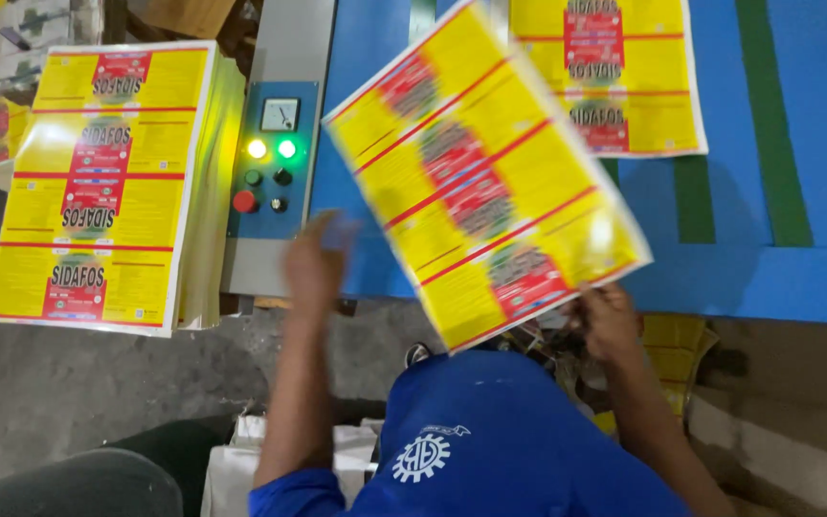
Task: The person repeatedly picks up stacks of yellow printed sheets labeled 'SIDAFOS' from a blue machine surface and transfers them to a pile on the left. The task involves rapid hand movements to separate and move the sheets, with the camera shaking significantly during the process.
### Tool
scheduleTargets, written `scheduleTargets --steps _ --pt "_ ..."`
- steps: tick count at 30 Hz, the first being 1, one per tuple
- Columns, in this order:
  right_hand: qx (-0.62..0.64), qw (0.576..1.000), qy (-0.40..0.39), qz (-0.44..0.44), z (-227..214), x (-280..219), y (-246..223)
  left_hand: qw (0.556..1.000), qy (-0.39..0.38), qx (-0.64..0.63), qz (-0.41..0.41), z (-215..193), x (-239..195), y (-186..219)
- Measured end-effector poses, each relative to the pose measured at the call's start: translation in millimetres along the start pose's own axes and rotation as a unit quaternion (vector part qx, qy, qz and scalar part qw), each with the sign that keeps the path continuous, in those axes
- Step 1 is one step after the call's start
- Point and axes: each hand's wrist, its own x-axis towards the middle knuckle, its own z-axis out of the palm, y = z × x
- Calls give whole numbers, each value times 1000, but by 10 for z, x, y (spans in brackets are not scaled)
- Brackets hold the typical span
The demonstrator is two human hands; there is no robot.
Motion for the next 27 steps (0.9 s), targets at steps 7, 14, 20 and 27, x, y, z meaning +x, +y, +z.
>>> scheduleTargets --steps 7,14,20,27 --pt "40 990 106 -86 -923 -375 -152 874 95 468 -88 -970 -458 -1540" --pt "-22 982 181 -56 -930 -833 -502 892 -42 440 -94 -1238 -697 -2069" --pt "-48 973 226 -20 -1111 -844 -237 898 -2 437 -58 -1746 -337 -1757" --pt "-23 978 202 -50 -753 -663 -259 981 42 190 3 -1064 -247 -737"
